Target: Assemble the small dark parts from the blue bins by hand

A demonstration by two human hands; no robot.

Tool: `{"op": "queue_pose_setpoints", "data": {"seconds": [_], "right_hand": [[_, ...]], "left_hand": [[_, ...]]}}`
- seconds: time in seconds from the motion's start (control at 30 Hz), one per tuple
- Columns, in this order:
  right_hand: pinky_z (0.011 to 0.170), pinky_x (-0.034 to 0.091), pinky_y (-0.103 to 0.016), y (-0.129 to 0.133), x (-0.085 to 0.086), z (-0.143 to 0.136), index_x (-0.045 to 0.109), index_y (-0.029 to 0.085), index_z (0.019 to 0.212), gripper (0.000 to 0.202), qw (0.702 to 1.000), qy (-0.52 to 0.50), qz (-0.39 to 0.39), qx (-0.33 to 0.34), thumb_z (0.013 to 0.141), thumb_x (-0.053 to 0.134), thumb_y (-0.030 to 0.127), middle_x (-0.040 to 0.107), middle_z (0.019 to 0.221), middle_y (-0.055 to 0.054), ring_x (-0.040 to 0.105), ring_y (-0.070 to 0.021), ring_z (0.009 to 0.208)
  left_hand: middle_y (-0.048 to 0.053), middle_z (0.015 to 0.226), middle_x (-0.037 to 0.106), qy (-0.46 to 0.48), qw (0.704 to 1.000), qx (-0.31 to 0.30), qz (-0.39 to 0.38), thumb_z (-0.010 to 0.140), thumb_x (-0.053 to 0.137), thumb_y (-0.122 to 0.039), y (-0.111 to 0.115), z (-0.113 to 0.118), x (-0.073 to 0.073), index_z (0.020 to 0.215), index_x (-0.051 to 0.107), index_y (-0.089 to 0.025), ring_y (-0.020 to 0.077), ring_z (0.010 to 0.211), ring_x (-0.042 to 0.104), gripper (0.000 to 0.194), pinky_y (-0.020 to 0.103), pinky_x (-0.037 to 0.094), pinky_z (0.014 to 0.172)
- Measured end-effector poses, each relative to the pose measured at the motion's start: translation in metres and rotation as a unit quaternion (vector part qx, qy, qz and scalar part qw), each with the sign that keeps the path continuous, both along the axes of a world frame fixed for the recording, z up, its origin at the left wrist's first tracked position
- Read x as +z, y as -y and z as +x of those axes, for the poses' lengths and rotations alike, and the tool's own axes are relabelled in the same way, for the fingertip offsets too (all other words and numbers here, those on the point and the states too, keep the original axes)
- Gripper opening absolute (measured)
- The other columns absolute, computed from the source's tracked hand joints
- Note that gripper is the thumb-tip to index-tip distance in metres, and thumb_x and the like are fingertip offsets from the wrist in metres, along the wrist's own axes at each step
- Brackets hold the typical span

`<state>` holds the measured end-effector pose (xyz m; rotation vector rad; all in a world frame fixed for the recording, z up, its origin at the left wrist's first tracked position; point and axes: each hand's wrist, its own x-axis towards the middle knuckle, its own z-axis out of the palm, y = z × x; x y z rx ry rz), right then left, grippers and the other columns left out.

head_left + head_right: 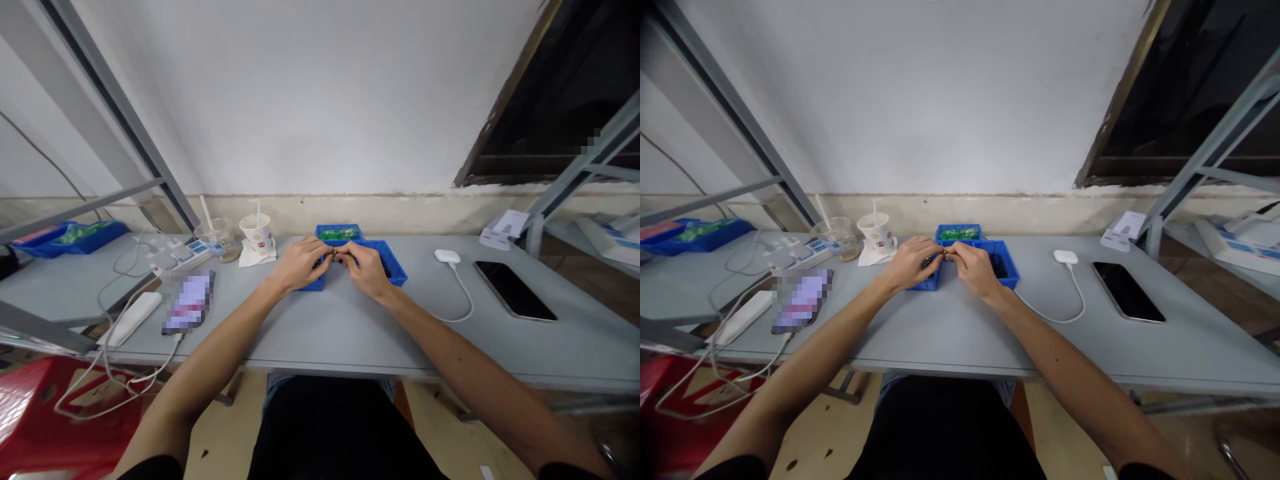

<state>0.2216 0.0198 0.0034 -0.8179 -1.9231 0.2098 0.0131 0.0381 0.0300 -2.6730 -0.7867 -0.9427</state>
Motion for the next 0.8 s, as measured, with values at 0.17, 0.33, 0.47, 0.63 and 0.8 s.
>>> {"op": "queue_pose_setpoints", "data": {"seconds": [0.17,0.33,0.47,0.63,0.8], "right_hand": [[0.087,0.057,-0.032,-0.0027,-0.0006,0.0020,0.069,0.023,0.094,0.023,0.999,0.028,0.044,-0.008,0.105,0.049,0.025,0.077,0.096,-0.006,0.073,-0.0186,0.092],[0.085,0.057,-0.030,-0.0022,-0.0009,0.0029,0.071,0.022,0.099,0.021,0.997,0.038,0.057,-0.018,0.105,0.051,0.024,0.079,0.098,-0.006,0.075,-0.0186,0.091],[0.083,0.057,-0.030,-0.0003,-0.0005,0.0026,0.072,0.021,0.104,0.024,0.997,0.051,0.052,-0.022,0.105,0.047,0.021,0.080,0.099,-0.006,0.076,-0.0182,0.091],[0.080,0.054,-0.031,0.0013,0.0023,0.0019,0.071,0.021,0.100,0.026,0.992,0.093,0.057,-0.064,0.107,0.048,0.029,0.079,0.095,-0.007,0.074,-0.0200,0.087],[0.079,0.049,-0.031,0.0042,0.0037,-0.0007,0.067,0.020,0.103,0.028,0.989,0.127,0.040,-0.062,0.108,0.041,0.028,0.076,0.097,-0.009,0.071,-0.0207,0.088]], "left_hand": [[0.007,0.092,0.075,0.013,1.000,0.005,0.006,0.103,0.048,-0.028,0.0003,-0.0003,0.0001,0.099,0.070,-0.020,0.0221,0.094,0.067,0.024,0.036,0.049,0.084],[0.006,0.091,0.075,0.020,1.000,0.008,0.016,0.102,0.050,-0.027,0.0012,0.0012,0.0001,0.100,0.070,-0.020,0.0221,0.092,0.068,0.022,0.036,0.049,0.081],[0.006,0.090,0.076,0.024,0.999,0.010,0.020,0.101,0.050,-0.025,0.0021,0.0023,0.0004,0.098,0.070,-0.020,0.0217,0.090,0.069,0.021,0.035,0.049,0.080],[0.006,0.088,0.075,0.026,0.999,0.006,0.017,0.102,0.049,-0.027,0.0029,0.0024,0.0014,0.096,0.069,-0.020,0.0214,0.089,0.068,0.022,0.036,0.051,0.080],[0.007,0.089,0.074,0.023,1.000,0.005,0.015,0.102,0.048,-0.027,0.0021,0.0022,-0.0011,0.096,0.070,-0.020,0.0214,0.089,0.068,0.023,0.036,0.052,0.082]]}}
